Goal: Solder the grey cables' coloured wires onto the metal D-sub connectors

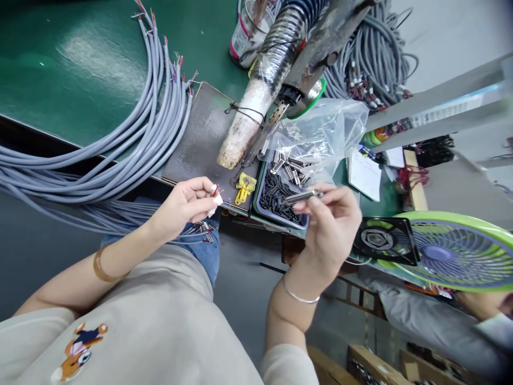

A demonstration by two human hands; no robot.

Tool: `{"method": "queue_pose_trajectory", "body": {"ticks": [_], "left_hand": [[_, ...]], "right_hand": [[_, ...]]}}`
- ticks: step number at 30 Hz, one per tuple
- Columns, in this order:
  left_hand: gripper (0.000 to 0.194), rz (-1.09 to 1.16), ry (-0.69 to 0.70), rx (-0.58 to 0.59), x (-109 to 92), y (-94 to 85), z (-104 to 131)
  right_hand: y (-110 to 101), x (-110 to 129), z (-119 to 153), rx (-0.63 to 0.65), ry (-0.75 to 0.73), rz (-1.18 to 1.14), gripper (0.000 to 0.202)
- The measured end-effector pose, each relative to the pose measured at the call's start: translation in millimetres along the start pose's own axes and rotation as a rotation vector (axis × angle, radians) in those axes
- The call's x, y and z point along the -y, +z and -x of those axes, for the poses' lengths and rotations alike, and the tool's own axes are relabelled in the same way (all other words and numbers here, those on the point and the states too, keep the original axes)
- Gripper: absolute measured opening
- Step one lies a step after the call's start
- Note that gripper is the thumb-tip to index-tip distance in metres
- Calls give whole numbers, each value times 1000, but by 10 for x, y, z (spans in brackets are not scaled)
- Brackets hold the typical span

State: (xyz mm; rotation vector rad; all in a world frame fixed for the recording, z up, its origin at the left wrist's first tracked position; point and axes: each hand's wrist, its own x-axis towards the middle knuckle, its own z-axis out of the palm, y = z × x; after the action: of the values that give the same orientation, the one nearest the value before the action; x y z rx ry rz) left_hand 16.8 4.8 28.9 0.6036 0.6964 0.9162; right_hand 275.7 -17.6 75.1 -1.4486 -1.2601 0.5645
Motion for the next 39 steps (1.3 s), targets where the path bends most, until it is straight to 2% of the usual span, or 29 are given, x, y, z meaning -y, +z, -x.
{"method": "queue_pose_trajectory", "body": {"ticks": [5, 10, 16, 20, 26, 28, 32, 34, 39], "left_hand": [[19, -83, 16, 70, 60, 40, -7], [16, -105, 11, 90, 81, 4, -7], [15, -177, 98, 14, 134, -15, -24], [15, -192, 138, 15, 138, 25, -29], [22, -217, 157, -76, 110, 84, -31], [21, -250, 147, -115, 106, 91, -33], [18, -273, 187, -139, 115, 97, -62], [18, -271, 235, -137, 127, 100, -90], [20, -297, 301, -163, 156, 114, -148]], "right_hand": [[398, 47, 437, 160, 75, -298, 28], [657, -73, 598, 163, 69, -292, 21], [706, -29, 700, 138, -9, -199, 18], [726, -35, 749, 88, -103, -20, 14], [823, -152, 730, -157, -378, 258, 11], [853, -195, 725, -187, -430, 274, 12], [892, -242, 732, -109, -266, 156, 5], [903, -247, 732, -82, -203, 120, 7], [921, -233, 690, -75, -279, 131, 11]]}}
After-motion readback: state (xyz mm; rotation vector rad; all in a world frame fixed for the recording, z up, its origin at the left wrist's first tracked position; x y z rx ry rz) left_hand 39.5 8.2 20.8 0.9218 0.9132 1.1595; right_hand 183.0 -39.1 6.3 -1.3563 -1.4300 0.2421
